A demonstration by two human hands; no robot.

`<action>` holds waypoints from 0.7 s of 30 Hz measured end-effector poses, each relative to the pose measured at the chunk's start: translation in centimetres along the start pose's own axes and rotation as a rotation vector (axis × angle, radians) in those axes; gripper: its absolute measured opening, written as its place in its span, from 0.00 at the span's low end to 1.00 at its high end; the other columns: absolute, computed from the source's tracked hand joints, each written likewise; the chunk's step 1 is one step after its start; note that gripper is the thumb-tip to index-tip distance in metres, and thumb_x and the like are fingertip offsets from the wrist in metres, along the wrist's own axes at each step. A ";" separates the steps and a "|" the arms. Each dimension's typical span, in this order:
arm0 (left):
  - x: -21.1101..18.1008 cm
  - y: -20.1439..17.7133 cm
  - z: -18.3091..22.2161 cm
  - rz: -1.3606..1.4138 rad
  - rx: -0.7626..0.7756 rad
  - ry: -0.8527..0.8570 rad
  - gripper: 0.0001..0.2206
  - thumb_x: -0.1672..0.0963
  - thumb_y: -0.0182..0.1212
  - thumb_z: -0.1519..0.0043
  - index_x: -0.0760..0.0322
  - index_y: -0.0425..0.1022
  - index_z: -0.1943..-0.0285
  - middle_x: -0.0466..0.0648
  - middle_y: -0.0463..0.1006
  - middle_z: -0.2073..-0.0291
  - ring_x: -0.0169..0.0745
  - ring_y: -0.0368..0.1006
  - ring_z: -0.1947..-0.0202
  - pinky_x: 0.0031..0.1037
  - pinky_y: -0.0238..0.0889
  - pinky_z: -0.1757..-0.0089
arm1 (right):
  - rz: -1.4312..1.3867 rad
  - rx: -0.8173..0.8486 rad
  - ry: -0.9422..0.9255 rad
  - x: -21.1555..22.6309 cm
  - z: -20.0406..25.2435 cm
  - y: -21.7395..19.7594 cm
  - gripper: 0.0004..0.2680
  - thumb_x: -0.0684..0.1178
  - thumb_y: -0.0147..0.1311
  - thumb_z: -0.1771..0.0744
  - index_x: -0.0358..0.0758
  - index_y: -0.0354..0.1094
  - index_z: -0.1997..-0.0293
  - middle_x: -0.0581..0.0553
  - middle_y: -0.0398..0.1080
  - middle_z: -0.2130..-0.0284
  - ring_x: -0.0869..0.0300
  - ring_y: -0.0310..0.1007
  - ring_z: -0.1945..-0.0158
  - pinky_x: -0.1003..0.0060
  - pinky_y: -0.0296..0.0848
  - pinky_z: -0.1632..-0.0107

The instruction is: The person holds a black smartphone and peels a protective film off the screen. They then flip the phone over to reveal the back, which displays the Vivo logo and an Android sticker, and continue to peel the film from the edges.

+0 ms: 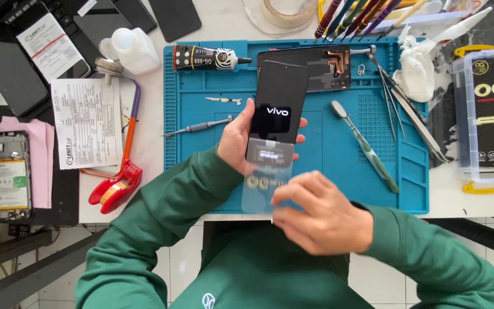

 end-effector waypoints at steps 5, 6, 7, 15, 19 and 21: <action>0.9 0.2 -0.2 0.017 0.135 -0.112 0.38 0.38 0.35 0.30 0.72 0.60 0.25 0.67 0.68 0.34 0.65 0.73 0.44 0.56 0.72 0.51 | -0.280 0.248 0.065 2.7 1.0 0.5 0.04 0.43 0.51 0.31 0.40 0.69 0.64 0.39 0.66 0.55 0.47 0.64 0.61 0.53 0.63 0.59; 1.0 0.3 -0.1 0.015 0.138 -0.121 0.38 0.38 0.35 0.30 0.72 0.60 0.25 0.67 0.68 0.34 0.65 0.73 0.44 0.56 0.72 0.51 | -0.276 0.244 0.073 2.9 1.2 0.2 0.04 0.43 0.51 0.31 0.40 0.69 0.64 0.39 0.66 0.55 0.47 0.64 0.61 0.53 0.63 0.59; 1.0 0.0 -0.2 0.006 0.104 -0.113 0.38 0.38 0.35 0.30 0.73 0.62 0.26 0.66 0.69 0.34 0.64 0.74 0.45 0.55 0.72 0.52 | -0.343 0.252 0.088 3.0 1.5 -0.2 0.04 0.43 0.50 0.30 0.40 0.69 0.63 0.39 0.66 0.55 0.47 0.63 0.61 0.52 0.63 0.59; 0.5 -0.2 -0.2 -0.138 -0.008 -0.083 0.36 0.39 0.37 0.33 0.67 0.64 0.27 0.66 0.71 0.36 0.65 0.74 0.45 0.57 0.72 0.54 | -1.078 0.416 0.111 3.3 1.6 -6.6 0.08 0.45 0.40 0.27 0.36 0.65 0.60 0.34 0.70 0.56 0.42 0.67 0.63 0.49 0.68 0.56; 0.2 -0.1 -0.2 -0.165 -0.027 -0.069 0.36 0.39 0.36 0.33 0.66 0.63 0.26 0.67 0.71 0.36 0.65 0.73 0.45 0.59 0.70 0.53 | -0.727 -0.088 0.621 -6.1 7.8 -11.8 0.05 0.40 0.45 0.32 0.38 0.68 0.63 0.40 0.80 0.66 0.55 0.78 0.69 0.66 0.79 0.67; 0.3 -0.2 -0.1 -0.174 -0.039 -0.073 0.36 0.39 0.35 0.33 0.66 0.62 0.26 0.67 0.70 0.36 0.65 0.72 0.45 0.59 0.70 0.53 | -0.581 -0.282 0.785 -9.6 10.7 -14.1 0.07 0.33 0.43 0.34 0.36 0.69 0.61 0.38 0.79 0.67 0.58 0.82 0.67 0.74 0.82 0.66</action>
Point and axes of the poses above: each hand's wrist, its own z-axis away from the middle knuckle, its own y-axis out of the palm, x = y × z, the point moved 10 cm from there along -z, towards the middle knuckle
